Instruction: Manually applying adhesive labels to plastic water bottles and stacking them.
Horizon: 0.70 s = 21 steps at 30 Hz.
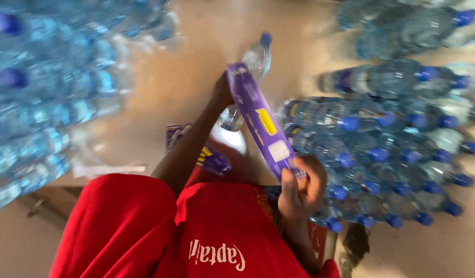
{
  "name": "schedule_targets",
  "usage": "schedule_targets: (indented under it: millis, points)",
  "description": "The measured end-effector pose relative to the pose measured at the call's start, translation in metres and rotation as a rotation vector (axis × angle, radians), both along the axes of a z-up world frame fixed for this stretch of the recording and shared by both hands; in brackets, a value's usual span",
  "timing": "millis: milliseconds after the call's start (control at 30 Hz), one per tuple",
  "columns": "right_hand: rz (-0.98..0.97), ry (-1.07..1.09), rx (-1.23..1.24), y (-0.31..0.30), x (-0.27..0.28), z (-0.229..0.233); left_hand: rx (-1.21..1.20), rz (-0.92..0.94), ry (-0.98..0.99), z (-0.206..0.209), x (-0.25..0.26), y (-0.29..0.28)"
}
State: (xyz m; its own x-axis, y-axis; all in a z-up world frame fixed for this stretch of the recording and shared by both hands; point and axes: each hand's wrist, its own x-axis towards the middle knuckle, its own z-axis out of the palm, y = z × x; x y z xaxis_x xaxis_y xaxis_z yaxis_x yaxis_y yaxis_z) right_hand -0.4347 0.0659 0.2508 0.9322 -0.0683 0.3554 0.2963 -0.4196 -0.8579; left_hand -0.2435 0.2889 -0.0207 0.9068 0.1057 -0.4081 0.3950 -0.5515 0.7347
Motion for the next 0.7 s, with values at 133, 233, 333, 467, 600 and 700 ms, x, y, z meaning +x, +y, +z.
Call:
schedule_targets:
  millis: [133, 233, 333, 467, 600, 700]
  points:
    - [0.161, 0.083, -0.002, 0.026, 0.031, -0.056, -0.087, 0.056, 0.067, 0.034, -0.079, 0.026]
    - [0.22, 0.173, 0.035, 0.039, 0.044, -0.081, -0.193, 0.064, 0.135, 0.054, -0.122, 0.03]
    - [0.304, 0.274, 0.045, 0.036, 0.053, -0.1, -0.366, -0.053, 0.197, 0.11, -0.147, 0.058]
    - [0.462, 0.333, -0.083, 0.035, 0.038, -0.126, -1.1, 0.298, 0.018, 0.041, -0.199, 0.057]
    - [0.425, 0.49, -0.105, 0.039, 0.019, -0.125, -0.977, 0.79, -0.102, 0.1, -0.204, 0.038]
    - [0.217, 0.625, -0.015, 0.037, 0.004, -0.145, -0.888, 0.78, -0.105, 0.109, -0.215, 0.033]
